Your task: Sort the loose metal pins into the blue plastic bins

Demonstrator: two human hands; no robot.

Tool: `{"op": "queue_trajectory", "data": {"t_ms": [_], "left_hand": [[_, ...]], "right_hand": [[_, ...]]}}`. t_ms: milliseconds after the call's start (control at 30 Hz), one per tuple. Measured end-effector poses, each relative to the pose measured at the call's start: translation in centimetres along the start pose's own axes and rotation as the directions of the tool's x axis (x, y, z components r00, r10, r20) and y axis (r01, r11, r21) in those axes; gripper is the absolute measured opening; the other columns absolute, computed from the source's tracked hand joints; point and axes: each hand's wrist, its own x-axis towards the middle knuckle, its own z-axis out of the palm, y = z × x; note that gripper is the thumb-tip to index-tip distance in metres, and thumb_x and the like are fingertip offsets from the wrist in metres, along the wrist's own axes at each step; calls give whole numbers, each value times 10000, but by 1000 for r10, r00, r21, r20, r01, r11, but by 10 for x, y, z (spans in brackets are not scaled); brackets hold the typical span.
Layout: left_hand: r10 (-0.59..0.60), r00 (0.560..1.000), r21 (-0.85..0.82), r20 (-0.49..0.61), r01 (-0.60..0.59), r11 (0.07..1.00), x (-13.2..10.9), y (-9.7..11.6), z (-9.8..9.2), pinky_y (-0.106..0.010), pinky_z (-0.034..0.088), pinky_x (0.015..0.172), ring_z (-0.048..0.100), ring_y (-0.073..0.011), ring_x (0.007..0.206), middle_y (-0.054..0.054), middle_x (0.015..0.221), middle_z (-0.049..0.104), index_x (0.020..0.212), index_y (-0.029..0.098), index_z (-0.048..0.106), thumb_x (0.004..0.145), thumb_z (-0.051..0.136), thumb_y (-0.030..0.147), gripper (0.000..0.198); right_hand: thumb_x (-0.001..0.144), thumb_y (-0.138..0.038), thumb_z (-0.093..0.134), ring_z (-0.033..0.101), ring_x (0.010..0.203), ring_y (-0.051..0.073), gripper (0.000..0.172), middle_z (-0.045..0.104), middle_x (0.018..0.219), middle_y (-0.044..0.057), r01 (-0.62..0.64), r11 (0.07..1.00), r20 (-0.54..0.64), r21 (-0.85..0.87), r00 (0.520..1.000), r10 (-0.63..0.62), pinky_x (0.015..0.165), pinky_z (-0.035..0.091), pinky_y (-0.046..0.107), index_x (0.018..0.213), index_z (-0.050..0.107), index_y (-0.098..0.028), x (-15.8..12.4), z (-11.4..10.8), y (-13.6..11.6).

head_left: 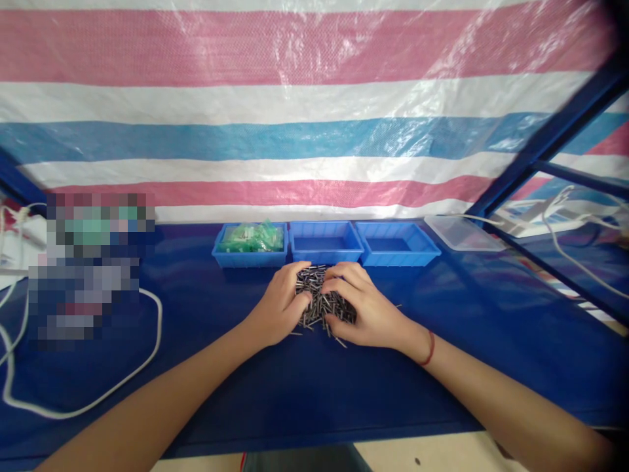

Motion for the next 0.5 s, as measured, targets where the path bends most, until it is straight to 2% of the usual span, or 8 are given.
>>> {"op": "queue_trajectory", "data": {"t_ms": [100,233,367,500], "left_hand": [[-73,995,-93,-68,66,993,1,-1,1,-453,349,1065,459,-226,1244,-144,1295,499,1331,162,341,962,349,294,393],[-59,992,-101,-109,47,994,0,-2,4,-449,372,1041,496,-228,1197,-137,1249,535,1333,164,364,974,347,347,403],[-51,990,-93,-135,39,995,-1,-3,4,-436,377,1035,511,-221,1177,-127,1215,558,1324,163,389,982,327,352,396],[-63,987,-118,-147,45,992,0,-6,3,-420,371,1046,517,-217,1179,-131,1217,564,1306,145,413,985,314,365,401]], "right_hand": [[723,-314,683,464,1107,274,251,558,1105,89,40,998,38,-41,999,-38,953,371,461,942,616,-212,0,2,-3],[774,-406,671,482,1043,264,223,594,1027,82,59,995,100,-78,994,-51,902,376,452,893,657,-218,3,8,-8],[851,-331,613,506,946,219,129,626,920,60,42,996,133,-75,991,-32,834,379,391,836,658,-212,7,11,-14],[865,-274,594,529,880,196,129,623,818,43,68,993,212,-93,976,-47,802,364,368,776,647,-197,19,3,-18]]}}
